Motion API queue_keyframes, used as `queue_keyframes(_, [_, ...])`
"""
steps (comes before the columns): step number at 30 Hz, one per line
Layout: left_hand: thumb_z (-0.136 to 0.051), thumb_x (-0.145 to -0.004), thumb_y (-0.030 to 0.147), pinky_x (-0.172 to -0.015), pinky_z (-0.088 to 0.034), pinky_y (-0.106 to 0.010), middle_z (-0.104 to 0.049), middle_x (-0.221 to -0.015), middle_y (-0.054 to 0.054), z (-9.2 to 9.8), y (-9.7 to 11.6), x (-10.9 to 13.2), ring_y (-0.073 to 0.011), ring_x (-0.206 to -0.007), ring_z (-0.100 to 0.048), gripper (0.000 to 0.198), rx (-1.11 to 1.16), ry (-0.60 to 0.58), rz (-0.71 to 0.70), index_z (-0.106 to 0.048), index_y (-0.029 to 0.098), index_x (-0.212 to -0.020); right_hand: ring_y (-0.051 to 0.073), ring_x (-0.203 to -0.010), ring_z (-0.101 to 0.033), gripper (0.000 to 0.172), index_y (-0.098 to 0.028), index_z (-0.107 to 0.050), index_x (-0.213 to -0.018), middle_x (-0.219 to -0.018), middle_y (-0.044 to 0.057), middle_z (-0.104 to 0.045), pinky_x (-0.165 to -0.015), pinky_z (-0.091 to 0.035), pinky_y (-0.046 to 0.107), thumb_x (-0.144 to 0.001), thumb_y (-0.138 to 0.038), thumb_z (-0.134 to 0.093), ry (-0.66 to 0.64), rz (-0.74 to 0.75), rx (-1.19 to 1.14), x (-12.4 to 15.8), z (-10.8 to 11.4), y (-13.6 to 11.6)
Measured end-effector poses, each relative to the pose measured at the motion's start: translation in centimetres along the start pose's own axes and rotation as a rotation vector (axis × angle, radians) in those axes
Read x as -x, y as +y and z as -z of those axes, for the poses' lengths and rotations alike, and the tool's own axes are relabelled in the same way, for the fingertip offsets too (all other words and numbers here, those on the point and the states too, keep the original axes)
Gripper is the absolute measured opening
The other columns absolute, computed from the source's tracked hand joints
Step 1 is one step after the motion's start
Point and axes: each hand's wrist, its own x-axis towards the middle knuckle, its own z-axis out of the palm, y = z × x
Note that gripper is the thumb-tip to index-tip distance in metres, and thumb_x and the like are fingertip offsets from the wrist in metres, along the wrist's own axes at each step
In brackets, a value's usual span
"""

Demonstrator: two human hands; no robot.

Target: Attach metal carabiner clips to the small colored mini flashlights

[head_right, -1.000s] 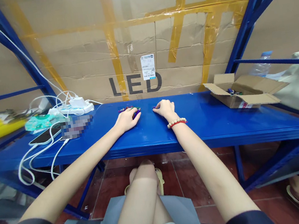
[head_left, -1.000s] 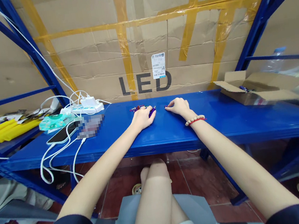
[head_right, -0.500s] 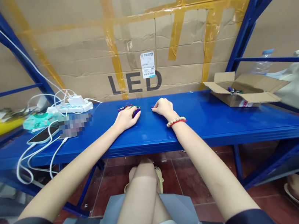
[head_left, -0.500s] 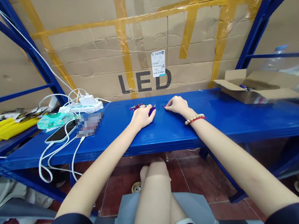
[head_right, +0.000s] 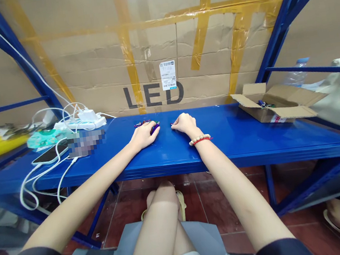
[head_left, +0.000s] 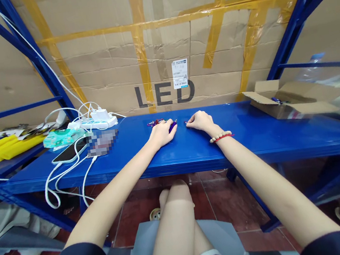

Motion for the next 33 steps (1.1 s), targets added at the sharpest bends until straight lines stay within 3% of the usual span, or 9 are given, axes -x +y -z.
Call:
queue_keyframes(15, [-0.037,-0.094,0.036,-0.075,-0.048,-0.030,-0.067,-0.097,-0.011,0.2,0.1,0.0,-0.0231,-0.094,-0.063,0.029,-0.001,-0.012,0.003,-0.057,0.017,-0.104,0.022,-0.093,-0.065,0.019,-0.025,-0.076,-0.082,-0.089,0.004,-0.073,-0.078,-0.046,0.029,-0.071,-0.037,-0.066,0.027,0.033,-0.028,0.4,0.2,-0.3])
queue_keyframes(26, [-0.036,-0.095,0.036,-0.076,-0.048,-0.031,-0.066,-0.100,-0.012,0.0,0.0,0.0,-0.0242,-0.096,-0.063,0.029,0.022,-0.007,0.001,-0.053,0.016,-0.108,0.023,-0.090,-0.066,0.018,-0.023,-0.076,-0.079,-0.086,0.004,-0.073,-0.074,-0.048,0.029,-0.069,-0.035,-0.068,0.036,0.027,-0.095,0.4,0.2,-0.3])
queue_keyframes(33, [-0.026,-0.098,0.030,-0.074,-0.048,-0.031,-0.066,-0.102,-0.012,0.1,-0.2,-0.2,-0.0251,-0.097,-0.064,0.027,0.148,0.000,0.093,-0.045,0.016,-0.111,0.017,-0.073,-0.067,0.016,-0.015,-0.074,-0.079,-0.074,0.006,-0.072,-0.065,-0.048,0.022,-0.070,-0.025,-0.065,0.006,0.265,-0.402,-0.4,-1.0,-0.2])
